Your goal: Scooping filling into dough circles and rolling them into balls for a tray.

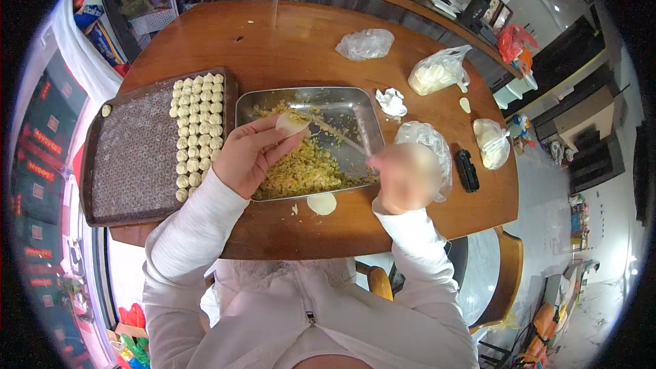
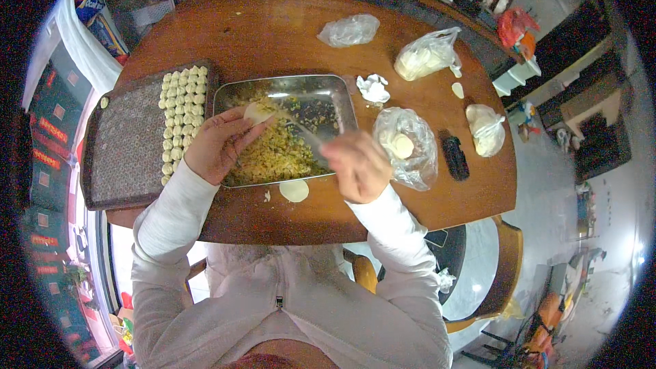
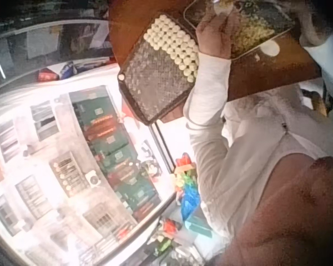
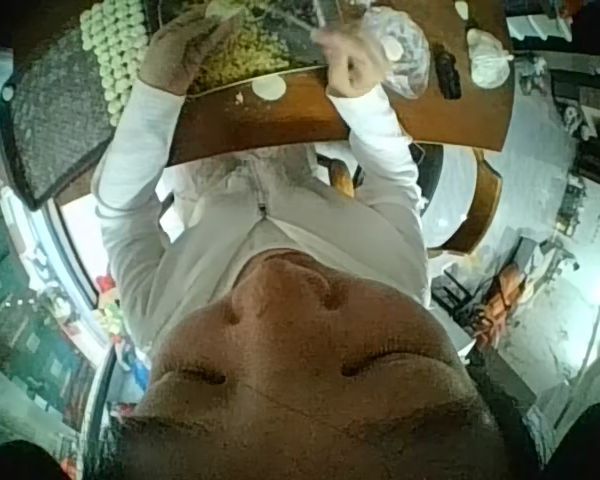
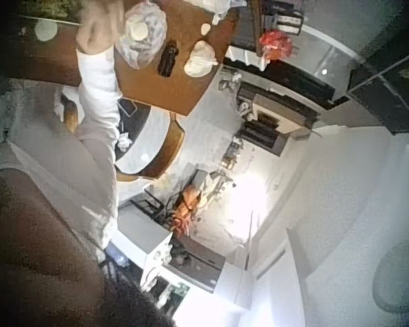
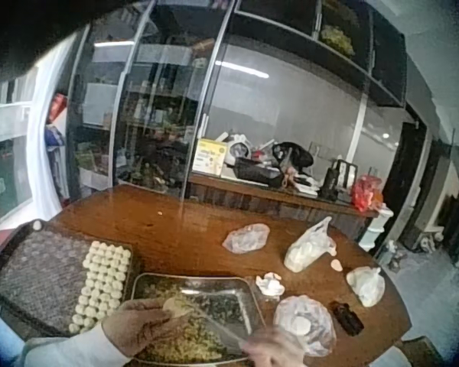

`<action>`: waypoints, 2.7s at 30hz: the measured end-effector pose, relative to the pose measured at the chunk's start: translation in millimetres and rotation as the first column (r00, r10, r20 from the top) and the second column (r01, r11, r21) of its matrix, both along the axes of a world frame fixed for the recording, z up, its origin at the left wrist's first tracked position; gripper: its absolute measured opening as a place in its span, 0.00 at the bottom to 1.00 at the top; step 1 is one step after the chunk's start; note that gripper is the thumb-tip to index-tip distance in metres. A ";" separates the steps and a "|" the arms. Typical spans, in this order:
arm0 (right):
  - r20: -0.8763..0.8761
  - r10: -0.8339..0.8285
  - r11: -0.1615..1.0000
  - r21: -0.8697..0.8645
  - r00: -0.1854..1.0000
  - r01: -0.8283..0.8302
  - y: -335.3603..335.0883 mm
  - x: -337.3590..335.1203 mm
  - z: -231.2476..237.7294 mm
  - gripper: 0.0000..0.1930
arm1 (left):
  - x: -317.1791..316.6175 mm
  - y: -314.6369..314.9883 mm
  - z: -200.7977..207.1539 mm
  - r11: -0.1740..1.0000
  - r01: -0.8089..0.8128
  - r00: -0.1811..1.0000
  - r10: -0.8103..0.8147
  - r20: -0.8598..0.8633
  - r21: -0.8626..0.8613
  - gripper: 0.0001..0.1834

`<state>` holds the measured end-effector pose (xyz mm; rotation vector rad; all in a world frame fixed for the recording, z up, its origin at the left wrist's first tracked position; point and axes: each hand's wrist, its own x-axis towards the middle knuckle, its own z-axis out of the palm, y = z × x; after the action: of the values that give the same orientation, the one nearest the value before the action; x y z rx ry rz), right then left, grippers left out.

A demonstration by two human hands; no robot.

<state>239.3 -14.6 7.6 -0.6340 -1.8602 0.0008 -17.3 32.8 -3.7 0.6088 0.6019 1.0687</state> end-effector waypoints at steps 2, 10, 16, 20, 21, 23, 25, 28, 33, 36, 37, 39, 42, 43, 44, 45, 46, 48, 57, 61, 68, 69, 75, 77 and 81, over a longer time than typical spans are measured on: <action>0.193 -0.020 0.998 0.065 0.981 0.008 -4.9 -2.8 6.1 0.14 | -2.0 1.1 -0.1 1.000 -0.005 0.999 0.005 0.032 -0.021 0.18; 0.505 -0.072 0.960 0.270 0.860 -0.078 -2.6 -5.0 11.5 0.16 | -4.6 4.1 -1.4 0.995 -0.002 0.995 0.012 0.104 -0.098 0.18; 0.550 -0.116 0.937 0.336 0.827 -0.092 -3.3 -5.6 14.0 0.16 | -4.5 3.5 -0.7 0.996 -0.006 0.997 0.013 0.078 -0.089 0.18; 0.534 -0.106 0.942 0.323 0.839 -0.086 -1.1 -3.8 12.8 0.16 | -5.0 4.4 1.4 0.996 0.069 0.993 -0.064 0.097 -0.052 0.19; 0.526 -0.104 0.944 0.320 0.844 -0.083 -1.0 -2.9 12.3 0.16 | -4.3 4.2 1.6 0.996 0.076 0.994 -0.072 0.087 -0.048 0.19; 0.507 -0.130 0.949 0.313 0.852 -0.041 -1.4 -1.0 10.6 0.16 | -2.7 2.8 4.1 0.995 0.091 0.993 -0.087 0.079 -0.037 0.18; 0.467 -0.168 0.955 0.296 0.868 0.025 -1.7 -0.2 10.1 0.16 | 0.1 0.0 9.8 0.994 0.106 0.991 -0.104 0.080 -0.023 0.17; 0.351 -0.204 0.965 0.227 0.914 0.128 0.6 4.2 7.9 0.11 | -2.0 1.1 3.7 0.991 0.136 0.991 -0.135 0.023 -0.018 0.20; -0.213 -0.302 0.953 -0.058 0.929 0.296 12.1 2.8 -1.9 0.06 | 2.8 -5.0 6.9 0.999 0.034 0.999 -0.035 -0.029 -0.017 0.21; -0.363 -0.363 0.927 -0.234 0.858 0.293 16.3 3.2 -2.6 0.07 | 0.3 -4.0 3.2 1.000 0.006 1.000 -0.007 -0.024 -0.016 0.20; -0.378 -0.375 0.918 -0.278 0.847 0.283 19.0 4.8 -2.4 0.07 | -1.0 -3.9 1.8 1.000 -0.002 1.000 0.002 -0.025 -0.009 0.20; -0.397 -0.382 0.910 -0.320 0.834 0.264 20.5 10.1 -3.6 0.07 | 1.9 -5.1 7.2 0.999 -0.036 0.995 0.038 -0.091 0.020 0.18; -0.368 -0.409 0.891 -0.358 0.835 0.279 20.6 11.8 -5.7 0.06 | 4.1 -7.6 16.8 0.993 -0.058 0.973 0.079 -0.215 0.100 0.17; -0.351 -0.417 0.881 -0.381 0.838 0.279 19.2 12.1 -7.7 0.06 | 4.4 -8.0 18.4 0.990 -0.059 0.961 0.092 -0.260 0.132 0.16; -0.336 -0.422 0.872 -0.404 0.842 0.276 19.5 11.7 -9.1 0.06 | 3.8 -7.1 16.4 0.987 -0.068 0.958 0.105 -0.268 0.145 0.16; -0.309 -0.423 0.870 -0.401 0.852 0.286 21.1 9.2 -9.8 0.06 | 2.7 -5.6 12.1 0.985 -0.077 0.954 0.118 -0.276 0.158 0.16; -0.283 -0.423 0.868 -0.399 0.861 0.295 23.2 5.1 -10.7 0.06 | 0.8 -4.5 9.5 0.982 -0.086 0.950 0.132 -0.284 0.171 0.16; -0.211 -0.431 0.852 -0.415 0.877 0.319 24.9 4.0 -11.9 0.06 | -1.6 -0.4 9.4 0.971 -0.124 0.943 0.179 -0.280 0.203 0.17; -0.059 -0.227 0.887 -0.425 0.972 0.181 24.7 -8.1 -12.4 0.08 | -12.4 10.3 11.3 0.960 -0.251 0.953 0.268 -0.139 0.125 0.17; -0.178 -0.204 0.846 -0.527 0.963 0.082 21.5 -9.3 -19.2 0.08 | -11.3 11.3 2.9 0.964 -0.215 0.956 0.241 -0.167 0.158 0.18; -0.443 -0.201 0.829 -0.552 0.874 -0.089 22.8 -6.3 -17.4 0.07 | -9.4 10.3 1.8 0.971 -0.203 0.959 0.224 -0.175 0.129 0.16; -0.455 -0.199 0.839 -0.536 0.868 -0.089 23.3 -5.1 -17.0 0.07 | -8.3 10.3 0.5 0.971 -0.200 0.959 0.221 -0.177 0.128 0.16; -0.563 -0.177 0.879 -0.460 0.807 -0.128 24.7 4.8 -10.8 0.08 | -2.6 5.4 2.0 0.981 -0.186 0.966 0.193 -0.174 0.055 0.17; -0.582 -0.186 0.882 -0.454 0.792 -0.126 23.0 4.6 -8.1 0.08 | -3.7 6.1 -0.6 0.984 -0.174 0.973 0.178 -0.145 0.041 0.17; -0.541 -0.179 0.902 -0.423 0.822 -0.082 20.3 -1.5 -5.2 0.08 | -5.3 7.3 0.3 0.987 -0.155 0.981 0.158 -0.114 0.036 0.18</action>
<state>237.8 5.7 2.4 -0.8751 -1.2508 0.5330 -22.7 40.1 -3.4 0.6589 0.7483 1.1956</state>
